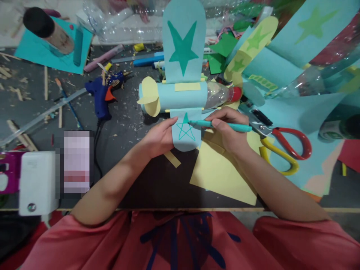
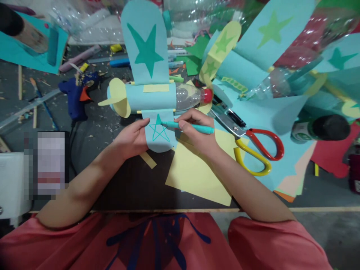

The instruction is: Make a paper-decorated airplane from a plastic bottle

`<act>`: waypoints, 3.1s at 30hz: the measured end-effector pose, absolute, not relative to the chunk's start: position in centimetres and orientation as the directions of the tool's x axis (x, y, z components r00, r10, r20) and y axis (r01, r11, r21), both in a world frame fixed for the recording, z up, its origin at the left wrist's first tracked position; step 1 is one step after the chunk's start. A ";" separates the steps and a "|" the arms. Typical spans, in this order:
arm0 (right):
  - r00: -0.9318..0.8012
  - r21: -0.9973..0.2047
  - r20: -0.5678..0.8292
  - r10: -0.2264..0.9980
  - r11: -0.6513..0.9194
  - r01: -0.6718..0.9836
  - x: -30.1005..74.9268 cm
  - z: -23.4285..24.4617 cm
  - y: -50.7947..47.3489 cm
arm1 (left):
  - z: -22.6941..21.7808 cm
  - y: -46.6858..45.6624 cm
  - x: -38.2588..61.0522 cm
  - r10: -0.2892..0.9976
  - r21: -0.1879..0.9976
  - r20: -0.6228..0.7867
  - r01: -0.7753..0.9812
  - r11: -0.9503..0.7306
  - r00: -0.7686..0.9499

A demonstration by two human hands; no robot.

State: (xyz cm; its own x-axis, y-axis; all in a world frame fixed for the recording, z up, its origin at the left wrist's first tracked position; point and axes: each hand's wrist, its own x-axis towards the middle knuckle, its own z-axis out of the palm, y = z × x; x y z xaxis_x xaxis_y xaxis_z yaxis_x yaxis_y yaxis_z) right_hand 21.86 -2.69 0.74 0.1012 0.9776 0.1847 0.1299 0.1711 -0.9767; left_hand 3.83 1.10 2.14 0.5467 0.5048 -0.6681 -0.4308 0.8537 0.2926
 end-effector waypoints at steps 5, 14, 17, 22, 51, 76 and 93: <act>0.029 -0.978 0.117 0.993 0.110 0.175 20.9 1.3 -3.6 | 2.3 1.0 3.9 0.516 0.280 -0.645 -0.454 0.846 0.564; 0.020 -0.976 0.116 0.993 0.110 0.187 20.6 1.2 -3.8 | 2.0 0.9 3.7 0.513 0.356 -0.650 -0.371 0.857 0.561; 0.003 -0.972 0.113 0.994 0.110 0.207 20.6 1.2 -3.8 | 1.9 0.8 3.7 0.523 0.361 -0.638 -0.380 0.852 0.565; 0.031 -0.971 0.127 0.991 0.118 0.208 20.6 1.3 -3.8 | 1.8 0.9 3.7 0.512 0.355 -0.637 -0.370 0.858 0.577; 0.004 -0.954 0.170 0.986 0.163 0.250 20.5 1.3 -3.8 | 1.7 0.9 3.7 0.509 0.304 -0.600 -0.412 0.859 0.617; -0.043 -0.930 0.235 0.971 0.238 0.279 20.3 1.1 -3.7 | 1.5 0.8 3.4 0.514 0.335 -0.576 -0.390 0.858 0.636; -0.097 -0.905 0.272 0.958 0.288 0.313 20.1 1.2 -3.5 | 2.4 0.8 3.9 0.540 0.339 -0.646 -0.432 0.836 0.540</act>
